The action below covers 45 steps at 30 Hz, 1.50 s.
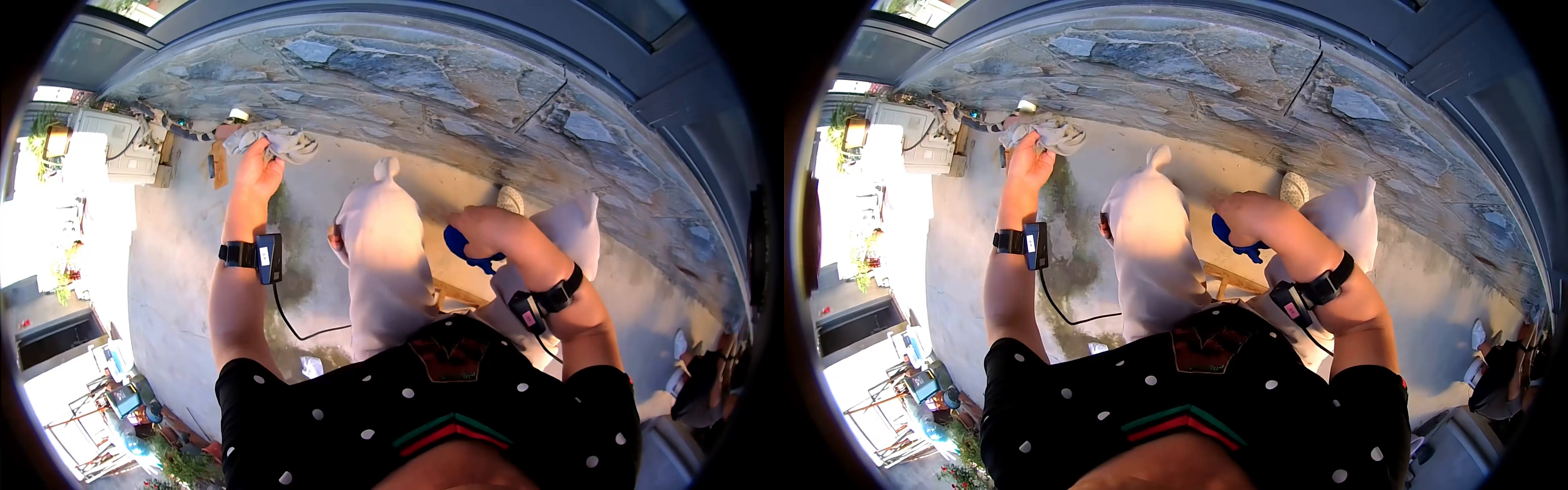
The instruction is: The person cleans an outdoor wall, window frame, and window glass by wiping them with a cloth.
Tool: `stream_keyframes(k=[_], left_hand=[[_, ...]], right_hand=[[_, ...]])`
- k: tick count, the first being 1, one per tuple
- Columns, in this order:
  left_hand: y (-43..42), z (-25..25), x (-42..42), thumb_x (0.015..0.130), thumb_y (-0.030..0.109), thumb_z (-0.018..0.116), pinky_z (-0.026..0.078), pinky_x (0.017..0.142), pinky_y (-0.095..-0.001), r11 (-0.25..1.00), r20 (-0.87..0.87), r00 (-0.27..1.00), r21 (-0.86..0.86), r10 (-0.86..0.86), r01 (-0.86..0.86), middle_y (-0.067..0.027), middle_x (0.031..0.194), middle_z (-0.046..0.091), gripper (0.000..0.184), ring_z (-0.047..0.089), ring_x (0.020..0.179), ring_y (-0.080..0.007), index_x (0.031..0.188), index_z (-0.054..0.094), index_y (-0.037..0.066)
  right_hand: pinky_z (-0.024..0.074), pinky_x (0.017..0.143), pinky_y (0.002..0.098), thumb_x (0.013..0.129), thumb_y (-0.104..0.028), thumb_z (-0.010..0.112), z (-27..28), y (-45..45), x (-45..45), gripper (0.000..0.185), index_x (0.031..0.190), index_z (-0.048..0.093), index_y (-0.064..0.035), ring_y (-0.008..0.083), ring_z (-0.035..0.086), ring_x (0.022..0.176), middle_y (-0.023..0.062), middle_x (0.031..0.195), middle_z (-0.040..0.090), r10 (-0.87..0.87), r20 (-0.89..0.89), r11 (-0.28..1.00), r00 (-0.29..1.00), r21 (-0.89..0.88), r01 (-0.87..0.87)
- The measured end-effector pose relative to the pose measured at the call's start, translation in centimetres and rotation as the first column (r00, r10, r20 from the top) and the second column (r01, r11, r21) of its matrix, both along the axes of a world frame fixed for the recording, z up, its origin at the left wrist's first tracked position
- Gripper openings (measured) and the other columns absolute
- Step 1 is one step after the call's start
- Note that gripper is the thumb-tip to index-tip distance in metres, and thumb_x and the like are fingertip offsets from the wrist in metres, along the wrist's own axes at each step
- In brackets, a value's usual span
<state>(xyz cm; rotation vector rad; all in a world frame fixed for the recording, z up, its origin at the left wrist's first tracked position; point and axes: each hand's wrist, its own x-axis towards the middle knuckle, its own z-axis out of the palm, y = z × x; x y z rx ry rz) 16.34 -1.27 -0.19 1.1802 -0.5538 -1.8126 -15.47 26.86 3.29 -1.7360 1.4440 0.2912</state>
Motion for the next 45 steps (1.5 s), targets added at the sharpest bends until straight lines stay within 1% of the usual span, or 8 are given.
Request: stream_keyframes(k=[8,14,22,26,30,35,40,45], left_hand=[[-3.2,-5.4,3.1,0.083,0.015,0.067,0.050,0.086,-0.0388,0.975,-0.213,0.968,0.203,0.131,-0.088,-0.0016,0.103,0.067,0.025,0.063,0.099,-0.0200,0.107,0.061,0.010],[-7.4,-11.7,2.5,0.081,0.008,0.072,0.048,0.076,-0.0274,0.984,-0.082,0.986,0.120,0.144,-0.134,0.0000,0.100,0.067,0.024,0.063,0.096,-0.0157,0.103,0.063,0.013],[-12.2,-14.3,2.6,0.084,0.013,0.073,0.047,0.079,-0.0511,0.973,0.197,0.980,0.220,0.029,-0.073,-0.0024,0.110,0.064,0.033,0.062,0.097,-0.0251,0.112,0.057,0.017],[-13.2,-12.3,-1.4,0.086,0.017,0.071,0.034,0.100,-0.0553,0.975,0.206,0.960,0.075,0.188,-0.207,0.0019,0.125,0.056,0.053,0.054,0.113,-0.0225,0.131,0.045,0.019],[-12.7,-9.4,-6.4,0.082,0.002,0.060,0.046,0.079,-0.0459,0.958,0.347,0.899,0.005,0.268,-0.288,-0.0022,0.120,0.055,0.057,0.057,0.095,-0.0219,0.131,0.036,0.021],[-7.6,-12.4,-8.9,0.088,0.004,0.059,0.045,0.080,-0.0341,0.923,0.556,0.830,-0.345,0.055,0.171,-0.0019,0.118,0.055,0.051,0.053,0.099,-0.0164,0.132,0.036,0.014],[-1.1,-6.8,-11.8,0.089,0.000,0.058,0.041,0.093,-0.0300,0.821,0.536,0.819,-0.360,-0.206,0.442,-0.0058,0.121,0.056,0.042,0.053,0.107,-0.0169,0.128,0.044,0.004],[-9.2,-8.5,-6.9,0.089,0.000,0.056,0.042,0.091,-0.0292,0.898,0.515,0.848,-0.424,0.129,0.121,-0.0058,0.118,0.059,0.036,0.055,0.107,-0.0169,0.124,0.050,0.005]], right_hand=[[0.0526,0.079,0.0433,0.067,-0.010,0.066,-1.3,-0.6,-1.1,0.039,0.104,0.059,0.0002,0.0382,0.063,0.093,0.0222,0.098,0.064,-0.082,-0.027,0.993,0.996,0.081,0.084],[0.0520,0.078,0.0454,0.071,-0.011,0.066,-0.8,-2.4,-1.4,0.039,0.107,0.055,-0.0026,0.0407,0.062,0.091,0.0225,0.098,0.059,-0.081,-0.030,0.996,0.996,0.023,0.081],[0.0510,0.083,0.0434,0.072,-0.016,0.065,0.5,-3.6,-2.0,0.057,0.126,0.050,-0.0082,0.0399,0.060,0.096,0.0217,0.109,0.057,-0.142,-0.073,0.972,0.987,0.178,0.153],[0.0512,0.084,0.0436,0.071,-0.018,0.067,-0.1,-1.8,-2.7,0.059,0.126,0.051,-0.0073,0.0389,0.061,0.095,0.0209,0.109,0.057,-0.184,-0.052,0.972,0.982,0.141,0.189],[0.0512,0.084,0.0435,0.070,-0.018,0.068,-0.2,-0.7,-2.5,0.060,0.126,0.051,-0.0069,0.0384,0.061,0.095,0.0202,0.110,0.057,-0.240,-0.069,0.963,0.968,0.105,0.246],[0.0502,0.084,0.0445,0.071,-0.017,0.066,0.2,-1.5,-0.8,0.059,0.127,0.050,-0.0070,0.0402,0.060,0.096,0.0213,0.106,0.058,-0.190,-0.038,0.975,0.981,0.108,0.193],[0.0492,0.083,0.0453,0.072,-0.016,0.064,-0.2,-3.3,0.2,0.058,0.127,0.049,-0.0063,0.0420,0.060,0.095,0.0241,0.102,0.058,-0.148,-0.044,0.977,0.988,0.147,0.153],[0.0503,0.081,0.0456,0.072,-0.014,0.064,-0.8,-3.4,0.1,0.054,0.124,0.050,-0.0056,0.0419,0.061,0.093,0.0240,0.100,0.059,-0.182,-0.050,0.979,0.982,0.087,0.186]])
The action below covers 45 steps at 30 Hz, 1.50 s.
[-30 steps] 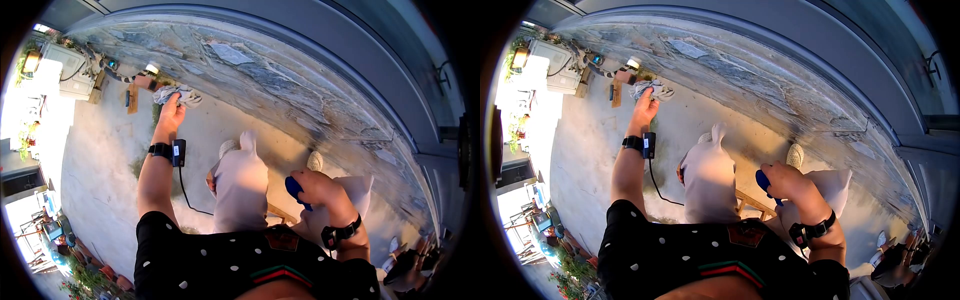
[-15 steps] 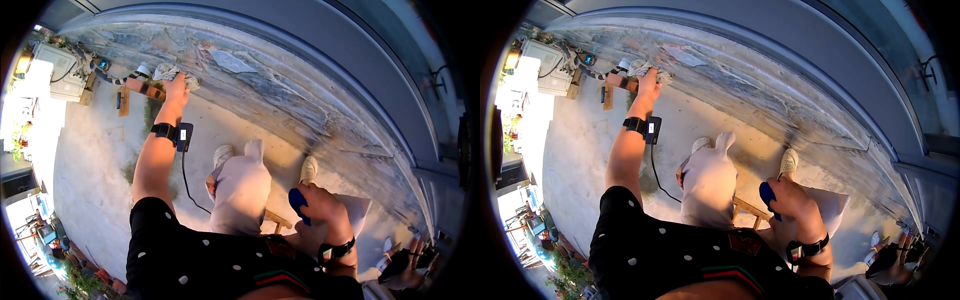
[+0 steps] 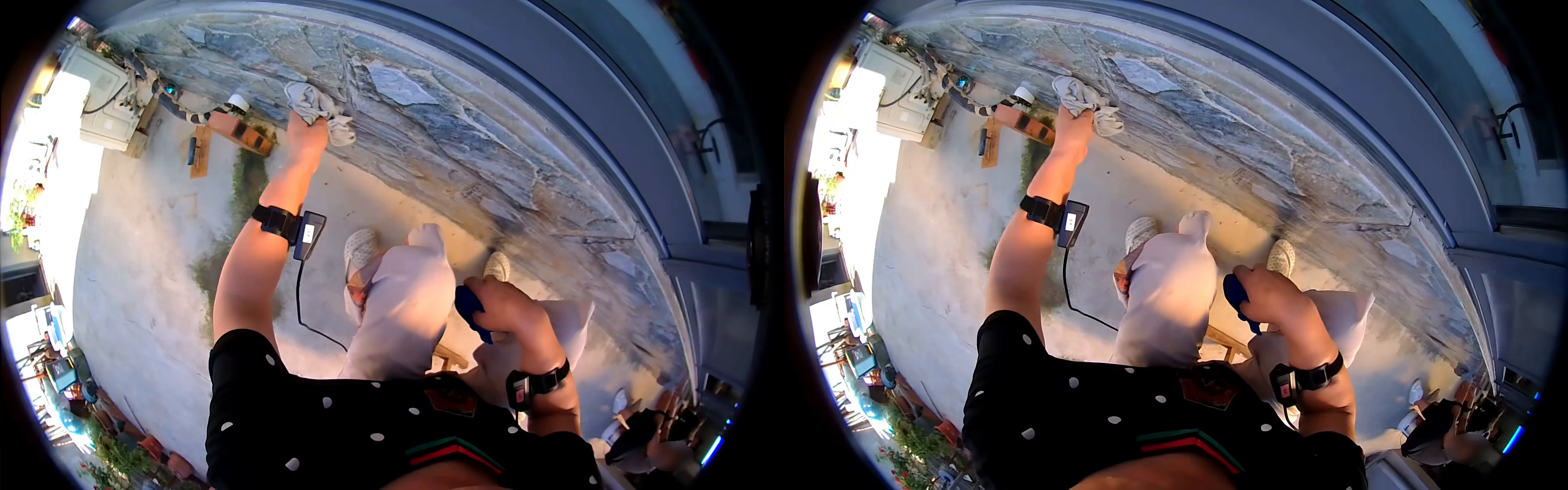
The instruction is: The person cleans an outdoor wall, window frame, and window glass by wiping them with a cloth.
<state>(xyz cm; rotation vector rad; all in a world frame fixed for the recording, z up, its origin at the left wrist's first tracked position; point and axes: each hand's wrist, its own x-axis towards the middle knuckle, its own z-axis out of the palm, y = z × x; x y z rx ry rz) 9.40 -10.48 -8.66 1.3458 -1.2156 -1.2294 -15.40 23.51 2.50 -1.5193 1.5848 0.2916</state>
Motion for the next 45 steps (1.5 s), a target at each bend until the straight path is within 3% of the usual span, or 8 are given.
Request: stream_keyframes(k=[8,16,20,26,32,37,40,45], left_hand=[[-3.4,-3.4,0.7,0.085,0.004,0.059,0.052,0.073,-0.0360,0.970,0.174,0.970,0.146,0.168,-0.194,-0.0100,0.103,0.067,0.026,0.065,0.087,-0.0208,0.110,0.058,0.003],[7.3,-8.7,-6.0,0.081,0.003,0.058,0.044,0.056,-0.0340,0.717,-0.056,0.911,0.597,-0.410,0.359,-0.0071,0.090,0.062,0.022,0.057,0.070,-0.0170,0.103,0.058,0.002],[7.0,-14.1,-6.3,0.081,-0.005,0.052,0.046,0.058,-0.0340,0.676,-0.242,0.903,0.601,-0.355,0.426,-0.0073,0.092,0.062,0.024,0.059,0.073,-0.0183,0.102,0.059,0.003],[-0.5,-11.1,-1.0,0.084,0.006,0.058,0.041,0.050,-0.0356,0.848,-0.205,0.954,0.523,0.217,-0.081,-0.0068,0.085,0.063,0.025,0.057,0.064,-0.0177,0.108,0.060,0.007],[-1.9,-13.2,-0.8,0.085,0.006,0.057,0.047,0.059,-0.0362,0.868,0.031,0.992,0.482,0.123,-0.122,-0.0082,0.099,0.063,0.021,0.057,0.076,-0.0194,0.106,0.059,0.003],[5.0,-20.8,-4.6,0.084,-0.003,0.057,0.054,0.075,-0.0335,0.655,-0.324,0.810,0.476,-0.489,0.586,-0.0044,0.100,0.064,0.026,0.064,0.088,-0.0172,0.108,0.060,0.005],[10.0,-14.0,-10.3,0.084,-0.005,0.055,0.056,0.081,-0.0312,0.289,-0.686,0.635,0.566,-0.354,0.772,-0.0061,0.107,0.064,0.027,0.065,0.095,-0.0189,0.110,0.060,0.003],[10.3,-14.3,-10.3,0.083,-0.007,0.054,0.057,0.078,-0.0336,0.344,-0.656,0.698,0.610,-0.286,0.714,-0.0100,0.101,0.064,0.023,0.065,0.090,-0.0215,0.104,0.060,0.000]], right_hand=[[0.0521,0.079,0.0459,0.074,-0.015,0.065,-0.2,0.1,0.0,0.051,0.122,0.050,-0.0056,0.0417,0.062,0.089,0.0244,0.100,0.057,0.023,0.003,1.000,1.000,0.015,-0.023],[0.0516,0.079,0.0461,0.074,-0.015,0.064,-0.5,-0.3,0.5,0.051,0.123,0.050,-0.0061,0.0419,0.062,0.089,0.0240,0.100,0.057,0.053,0.043,0.998,0.998,0.018,-0.053],[0.0511,0.080,0.0454,0.074,-0.015,0.064,0.7,-0.9,0.2,0.054,0.125,0.049,-0.0074,0.0413,0.061,0.092,0.0230,0.102,0.057,0.011,-0.009,0.999,1.000,0.051,-0.010],[0.0508,0.082,0.0449,0.074,-0.014,0.064,0.6,-0.5,-0.3,0.054,0.125,0.049,-0.0077,0.0410,0.061,0.093,0.0232,0.102,0.057,-0.014,-0.012,0.997,1.000,0.077,0.015],[0.0497,0.081,0.0453,0.073,-0.015,0.062,0.5,0.2,-0.4,0.054,0.126,0.050,-0.0077,0.0404,0.061,0.091,0.0220,0.100,0.059,-0.024,-0.017,1.000,1.000,-0.013,0.023],[0.0495,0.081,0.0454,0.073,-0.015,0.062,0.6,0.1,-0.1,0.055,0.126,0.049,-0.0076,0.0406,0.060,0.091,0.0220,0.099,0.058,-0.011,0.005,1.000,1.000,0.002,0.011],[0.0495,0.081,0.0453,0.073,-0.014,0.062,0.4,-0.1,-0.2,0.055,0.126,0.049,-0.0074,0.0409,0.060,0.090,0.0222,0.099,0.058,0.001,0.008,1.000,1.000,0.003,-0.001],[0.0493,0.081,0.0453,0.073,-0.014,0.063,0.2,-0.2,-0.5,0.055,0.126,0.049,-0.0071,0.0411,0.060,0.090,0.0222,0.099,0.058,-0.006,-0.009,1.000,1.000,0.022,0.006]])
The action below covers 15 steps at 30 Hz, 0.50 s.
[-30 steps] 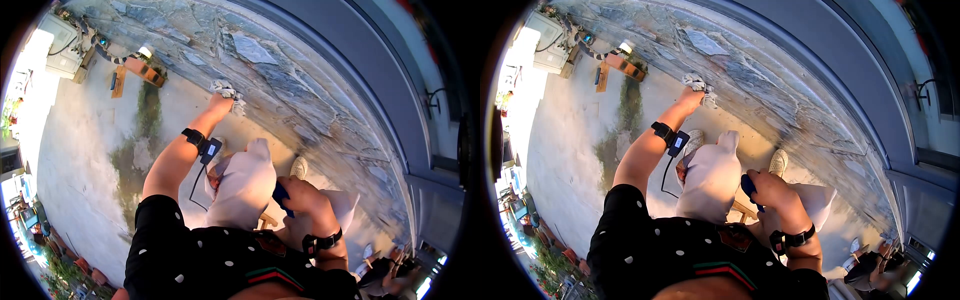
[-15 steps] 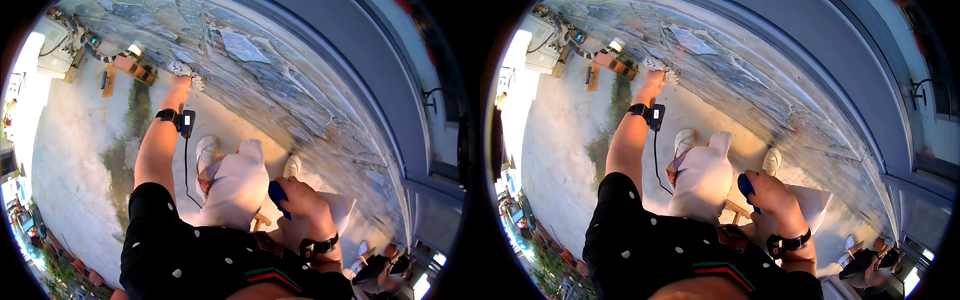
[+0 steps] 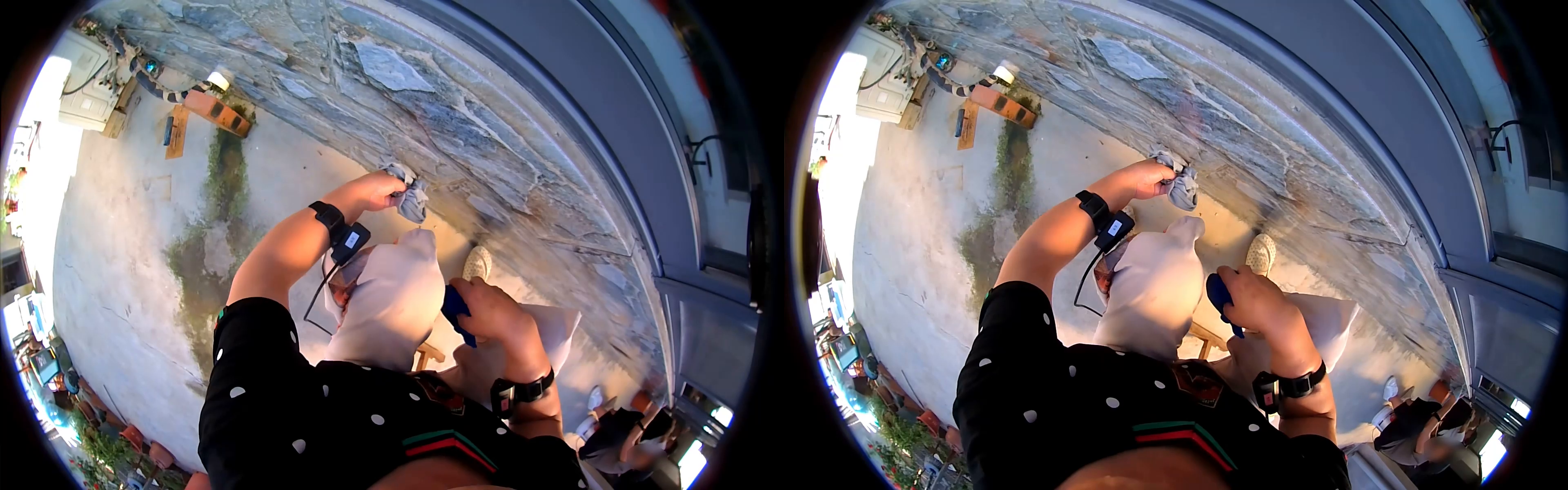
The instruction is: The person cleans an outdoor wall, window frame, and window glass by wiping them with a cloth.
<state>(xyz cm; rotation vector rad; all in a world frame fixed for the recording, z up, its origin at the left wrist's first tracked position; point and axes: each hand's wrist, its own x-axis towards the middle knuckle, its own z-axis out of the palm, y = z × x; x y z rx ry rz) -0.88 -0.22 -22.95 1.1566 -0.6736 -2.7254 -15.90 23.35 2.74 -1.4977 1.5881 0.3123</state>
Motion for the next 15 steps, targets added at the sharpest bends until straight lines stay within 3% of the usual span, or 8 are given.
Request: stream_keyframes(k=[3,4,6,7,8,10,13,15], left_hand=[[-3.1,1.4,2.9,0.086,-0.007,0.051,0.057,0.079,-0.0345,0.963,0.046,0.962,0.006,0.268,-0.269,-0.0116,0.103,0.063,0.022,0.065,0.091,-0.0227,0.105,0.059,-0.001],[-6.4,-4.9,5.8,0.084,-0.005,0.054,0.056,0.075,-0.0360,0.862,0.038,0.993,-0.501,0.113,-0.079,-0.0115,0.099,0.064,0.019,0.064,0.088,-0.0228,0.102,0.060,-0.002],[-9.1,-5.8,8.9,0.083,-0.002,0.057,0.054,0.070,-0.0372,0.802,0.071,0.970,-0.578,0.235,-0.152,-0.0108,0.095,0.064,0.017,0.063,0.086,-0.0235,0.100,0.060,-0.002],[-9.7,0.6,9.8,0.084,-0.001,0.058,0.054,0.070,-0.0370,0.878,0.145,0.871,-0.183,0.469,-0.442,-0.0102,0.095,0.064,0.018,0.063,0.087,-0.0240,0.102,0.060,-0.002],[-10.3,1.9,10.5,0.084,-0.001,0.058,0.054,0.070,-0.0370,0.877,0.146,0.870,-0.180,0.471,-0.445,-0.0102,0.095,0.064,0.018,0.063,0.087,-0.0240,0.102,0.060,-0.002],[-11.6,3.1,11.8,0.086,0.001,0.057,0.053,0.071,-0.0361,0.769,0.175,0.778,-0.384,0.603,-0.510,-0.0092,0.097,0.064,0.016,0.062,0.089,-0.0229,0.101,0.060,-0.002],[-10.4,4.0,9.4,0.087,0.000,0.056,0.053,0.072,-0.0367,0.850,0.325,0.810,-0.387,0.488,-0.356,-0.0097,0.099,0.063,0.014,0.062,0.089,-0.0224,0.100,0.060,-0.002],[-7.4,4.8,7.1,0.086,-0.002,0.055,0.053,0.074,-0.0367,0.882,0.147,0.879,-0.215,0.454,-0.420,-0.0107,0.100,0.063,0.015,0.062,0.089,-0.0226,0.100,0.059,-0.002]], right_hand=[[0.0492,0.081,0.0453,0.073,-0.014,0.063,0.1,0.0,0.3,0.055,0.126,0.050,-0.0071,0.0410,0.060,0.090,0.0219,0.098,0.059,-0.024,-0.015,1.000,1.000,-0.001,0.024],[0.0493,0.081,0.0453,0.073,-0.014,0.063,0.1,-0.1,0.3,0.054,0.125,0.050,-0.0072,0.0409,0.060,0.090,0.0218,0.098,0.059,-0.021,-0.012,1.000,1.000,0.000,0.021],[0.0495,0.081,0.0452,0.073,-0.014,0.063,0.1,-0.2,0.2,0.054,0.125,0.050,-0.0073,0.0408,0.060,0.090,0.0217,0.099,0.059,-0.012,-0.012,1.000,1.000,0.005,0.013],[0.0497,0.080,0.0452,0.073,-0.014,0.063,0.0,-0.2,0.3,0.054,0.125,0.051,-0.0075,0.0407,0.060,0.090,0.0217,0.099,0.059,-0.012,-0.002,1.000,1.000,-0.004,0.012],[0.0499,0.080,0.0451,0.073,-0.014,0.063,0.0,-0.2,0.3,0.054,0.125,0.051,-0.0076,0.0406,0.061,0.090,0.0217,0.100,0.059,-0.011,0.009,1.000,1.000,-0.013,0.011],[0.0499,0.080,0.0453,0.073,-0.014,0.063,-0.2,-0.1,0.3,0.053,0.124,0.051,-0.0079,0.0406,0.061,0.090,0.0220,0.099,0.059,-0.012,-0.005,1.000,1.000,-0.018,0.012],[0.0499,0.080,0.0454,0.073,-0.014,0.063,-0.1,-0.2,0.5,0.052,0.124,0.051,-0.0085,0.0407,0.061,0.090,0.0224,0.099,0.059,-0.021,-0.050,1.000,0.999,-0.012,0.020],[0.0498,0.081,0.0455,0.074,-0.014,0.063,-0.2,-0.4,0.7,0.052,0.124,0.052,-0.0089,0.0407,0.061,0.090,0.0225,0.098,0.059,-0.022,-0.076,1.000,0.997,0.002,0.022]])
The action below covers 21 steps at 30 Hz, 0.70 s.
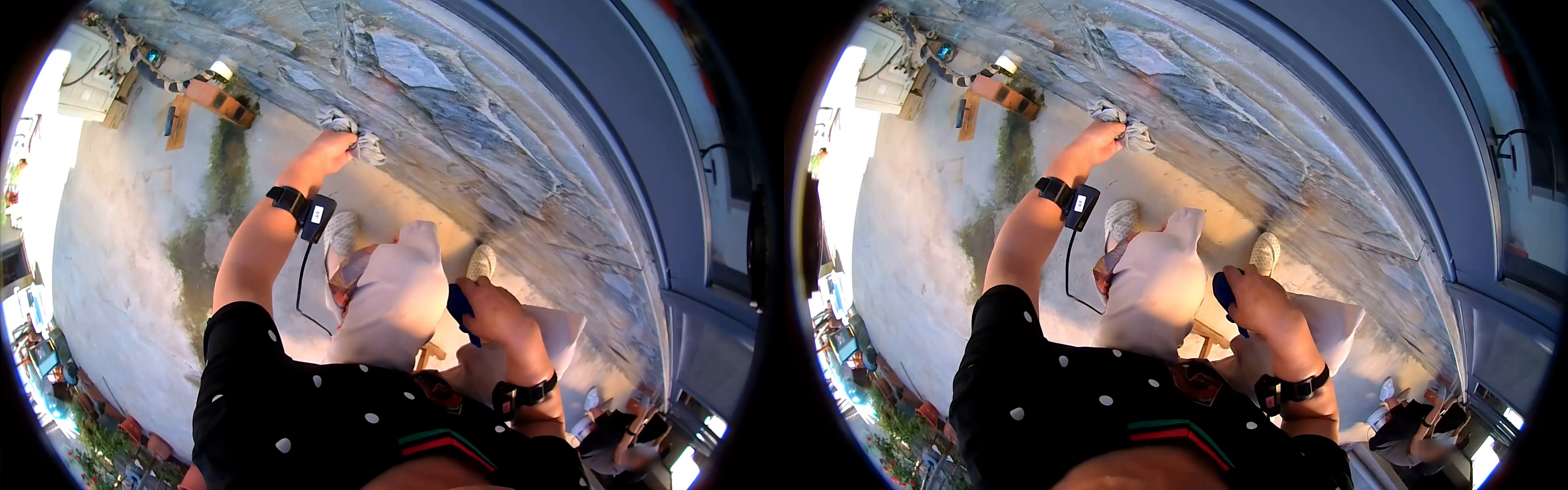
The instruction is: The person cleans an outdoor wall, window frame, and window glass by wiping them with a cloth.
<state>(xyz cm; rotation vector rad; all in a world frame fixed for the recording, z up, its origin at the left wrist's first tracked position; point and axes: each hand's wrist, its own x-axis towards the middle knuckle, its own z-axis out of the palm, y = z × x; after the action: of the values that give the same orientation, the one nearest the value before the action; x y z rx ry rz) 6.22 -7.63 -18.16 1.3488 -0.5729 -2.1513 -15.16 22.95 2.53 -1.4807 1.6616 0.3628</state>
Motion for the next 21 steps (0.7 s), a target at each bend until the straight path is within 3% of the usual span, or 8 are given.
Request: stream_keyframes(k=[2,4,6,8,10,14,18,21], left_hand=[[2.4,-2.7,-2.1,0.085,-0.003,0.056,0.053,0.075,-0.0343,0.979,-0.207,0.963,0.073,-0.172,0.190,-0.0106,0.099,0.063,0.016,0.061,0.088,-0.0210,0.100,0.060,-0.002],[4.5,-6.7,-4.6,0.083,-0.003,0.057,0.053,0.075,-0.0325,0.880,-0.165,0.864,-0.116,-0.475,0.461,-0.0097,0.097,0.063,0.015,0.060,0.086,-0.0184,0.098,0.062,-0.001],[5.1,-7.8,-5.3,0.082,-0.002,0.059,0.053,0.075,-0.0316,0.798,0.010,0.843,-0.315,-0.538,0.513,-0.0085,0.096,0.063,0.014,0.060,0.087,-0.0159,0.095,0.062,-0.001],[4.5,-7.2,-4.6,0.081,-0.002,0.060,0.053,0.076,-0.0319,0.866,-0.034,0.874,-0.162,-0.484,0.473,-0.0087,0.096,0.063,0.014,0.060,0.088,-0.0162,0.095,0.063,-0.001],[2.5,-7.2,-2.7,0.081,0.000,0.062,0.052,0.076,-0.0314,0.975,0.110,0.972,-0.057,-0.207,0.214,-0.0093,0.098,0.063,0.018,0.061,0.089,-0.0171,0.098,0.063,0.001],[-3.2,-3.5,1.3,0.081,-0.008,0.053,0.050,0.067,-0.0358,0.996,0.291,0.952,-0.049,0.091,-0.081,-0.0078,0.108,0.061,0.036,0.062,0.089,-0.0215,0.114,0.057,0.006],[-6.7,-9.3,3.3,0.082,-0.004,0.055,0.049,0.067,-0.0335,0.991,0.413,0.904,-0.116,0.111,-0.069,-0.0076,0.108,0.061,0.031,0.061,0.089,-0.0209,0.111,0.058,0.006],[-4.7,-12.5,2.6,0.083,0.002,0.058,0.048,0.068,-0.0330,0.957,0.619,0.780,-0.161,-0.092,0.241,-0.0077,0.109,0.060,0.024,0.061,0.092,-0.0215,0.107,0.060,0.005]], right_hand=[[0.0500,0.080,0.0460,0.074,-0.014,0.063,-0.2,-0.2,0.0,0.050,0.123,0.052,-0.0095,0.0410,0.061,0.089,0.0225,0.099,0.059,0.007,0.015,1.000,1.000,-0.013,-0.007],[0.0500,0.080,0.0461,0.074,-0.014,0.063,-0.6,-0.3,0.0,0.050,0.122,0.052,-0.0095,0.0410,0.061,0.089,0.0223,0.099,0.059,0.021,0.021,0.999,1.000,-0.029,-0.020],[0.0500,0.079,0.0462,0.074,-0.014,0.063,-0.6,-0.4,0.0,0.049,0.121,0.052,-0.0094,0.0410,0.061,0.089,0.0222,0.099,0.059,0.029,0.027,0.999,0.999,-0.040,-0.028],[0.0500,0.079,0.0460,0.074,-0.015,0.064,-0.7,-0.6,0.1,0.048,0.120,0.053,-0.0095,0.0409,0.061,0.089,0.0220,0.099,0.058,0.021,0.028,0.999,0.999,-0.032,-0.020],[0.0507,0.078,0.0465,0.074,-0.013,0.064,-0.6,-0.9,0.1,0.051,0.123,0.050,-0.0083,0.0412,0.062,0.089,0.0225,0.101,0.058,0.039,0.020,0.999,0.999,-0.012,-0.039],[0.0515,0.078,0.0469,0.074,-0.010,0.064,-0.6,-1.0,0.2,0.054,0.126,0.048,-0.0065,0.0410,0.062,0.089,0.0230,0.104,0.056,0.054,-0.001,0.998,0.999,0.007,-0.054],[0.0517,0.078,0.0468,0.075,-0.009,0.064,0.0,-1.2,0.4,0.054,0.126,0.048,-0.0065,0.0408,0.062,0.090,0.0227,0.103,0.056,0.041,0.000,0.999,0.999,0.011,-0.041],[0.0519,0.078,0.0471,0.075,-0.009,0.064,0.0,-0.9,0.4,0.054,0.126,0.048,-0.0070,0.0411,0.062,0.091,0.0225,0.104,0.056,0.042,0.003,0.999,0.999,-0.003,-0.042]])
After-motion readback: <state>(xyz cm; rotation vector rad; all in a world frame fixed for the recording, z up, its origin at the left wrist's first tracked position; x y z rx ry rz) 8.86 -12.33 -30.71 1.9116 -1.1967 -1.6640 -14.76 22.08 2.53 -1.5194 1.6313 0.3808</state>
